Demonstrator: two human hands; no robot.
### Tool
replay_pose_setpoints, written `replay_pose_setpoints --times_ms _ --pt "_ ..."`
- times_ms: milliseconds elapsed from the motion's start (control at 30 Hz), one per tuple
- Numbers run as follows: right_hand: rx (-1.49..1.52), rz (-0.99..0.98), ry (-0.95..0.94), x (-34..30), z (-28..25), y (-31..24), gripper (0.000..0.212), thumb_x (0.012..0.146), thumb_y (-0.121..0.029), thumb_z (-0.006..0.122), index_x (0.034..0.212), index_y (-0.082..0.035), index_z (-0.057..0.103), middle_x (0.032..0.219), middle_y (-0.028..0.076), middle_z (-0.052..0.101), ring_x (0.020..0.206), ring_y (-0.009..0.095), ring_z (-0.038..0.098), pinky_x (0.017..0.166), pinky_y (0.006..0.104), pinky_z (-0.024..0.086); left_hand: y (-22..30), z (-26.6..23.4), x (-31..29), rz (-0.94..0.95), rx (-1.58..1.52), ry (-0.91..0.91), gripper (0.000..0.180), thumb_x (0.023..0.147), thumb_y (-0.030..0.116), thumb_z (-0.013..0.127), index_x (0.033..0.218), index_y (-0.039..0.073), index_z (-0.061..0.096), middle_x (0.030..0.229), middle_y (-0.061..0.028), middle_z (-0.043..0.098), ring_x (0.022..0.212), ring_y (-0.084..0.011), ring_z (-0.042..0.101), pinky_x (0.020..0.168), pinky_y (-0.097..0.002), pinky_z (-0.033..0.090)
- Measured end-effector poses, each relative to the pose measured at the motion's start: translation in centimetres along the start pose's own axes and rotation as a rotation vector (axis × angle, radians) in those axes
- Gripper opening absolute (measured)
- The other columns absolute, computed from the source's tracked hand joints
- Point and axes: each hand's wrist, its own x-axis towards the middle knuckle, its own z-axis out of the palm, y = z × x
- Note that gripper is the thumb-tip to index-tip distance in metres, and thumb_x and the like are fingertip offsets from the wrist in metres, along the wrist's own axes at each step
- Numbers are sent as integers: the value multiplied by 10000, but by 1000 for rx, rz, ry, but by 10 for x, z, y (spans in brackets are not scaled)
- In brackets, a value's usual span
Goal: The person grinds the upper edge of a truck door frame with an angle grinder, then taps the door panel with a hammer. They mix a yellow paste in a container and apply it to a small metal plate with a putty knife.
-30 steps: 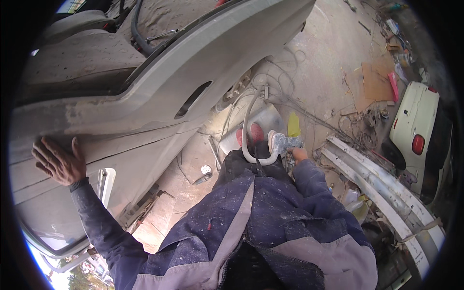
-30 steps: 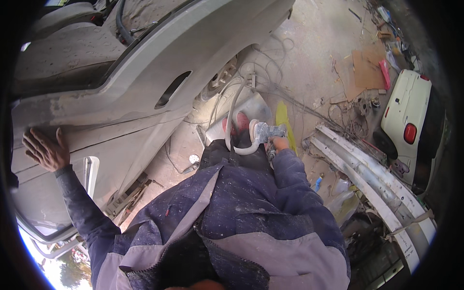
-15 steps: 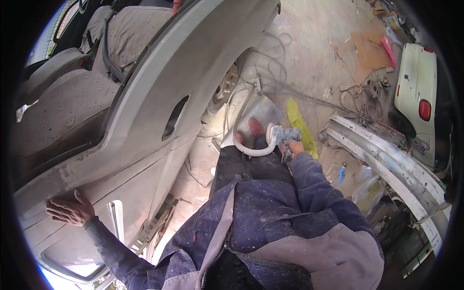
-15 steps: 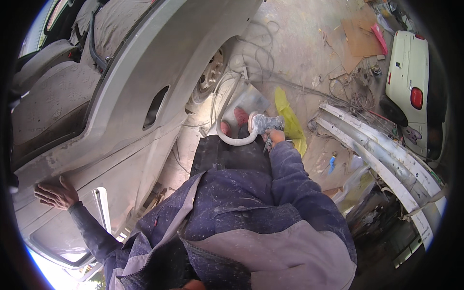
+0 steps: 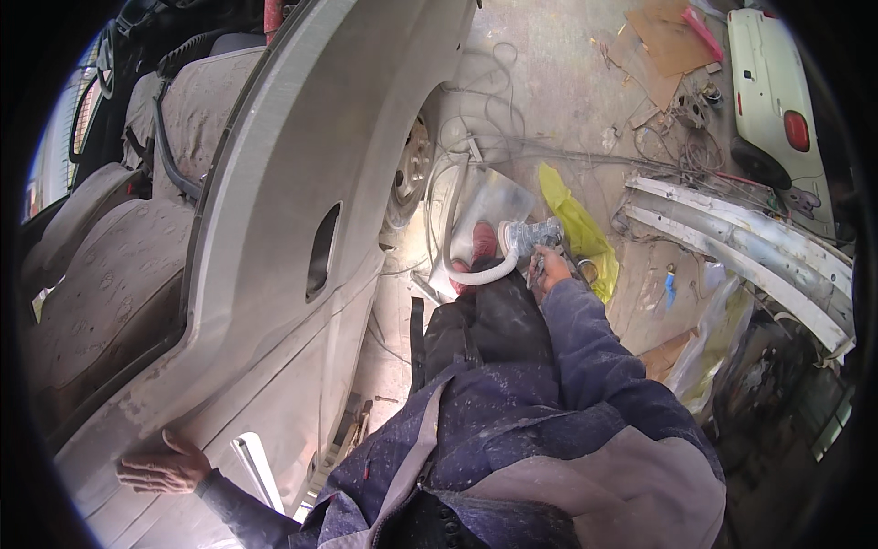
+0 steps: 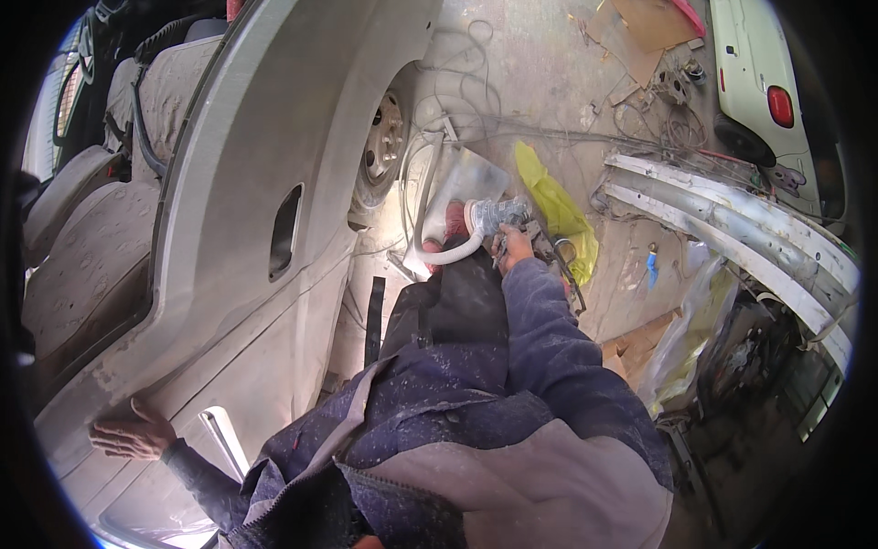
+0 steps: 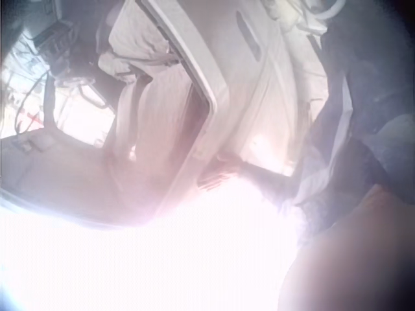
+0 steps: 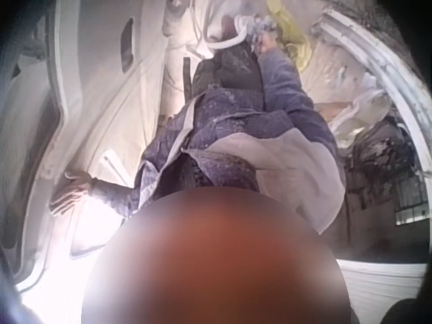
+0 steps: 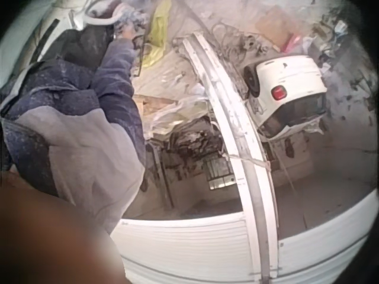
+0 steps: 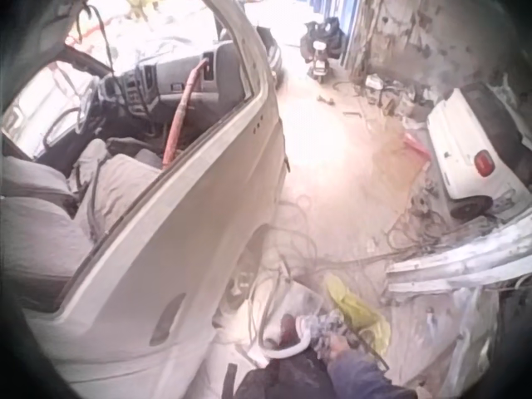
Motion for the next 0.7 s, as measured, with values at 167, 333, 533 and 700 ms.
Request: replay_pose_setpoints --times_ms 167,333,533,700 --pt "-67 60 23 48 0 -2 146 1079 -253 683 1067 -121 621 776 12 571 545 118 501 475 313 432 -2 1 3 34 18 16 1010 1110 721 420 1763 -10 175 1810 -289 218 1665 -516 220 1316 -688 198" --pt "-297 145 39 120 -13 6 215 1107 -272 566 1039 -93 663 633 -89 355 481 81 291 467 308 249 -4 1 0 35 48 -14 1021 1117 703 413 1756 -41 131 1806 -325 184 1669 -528 182 1323 -698 163" --pt "-243 68 -7 169 -12 36 248 1111 -306 587 1074 -82 688 638 -74 373 483 96 329 466 317 277 -3 5 1 90 69 -5 1005 1121 664 451 1743 -68 155 1787 -353 205 1647 -551 222 1315 -706 186" --pt "-268 81 20 188 -12 30 252 1116 -308 589 1098 -80 695 644 -59 379 486 113 334 467 328 292 11 10 -2 125 67 -20 1002 1118 667 461 1744 -59 168 1787 -335 225 1647 -527 242 1312 -688 211"
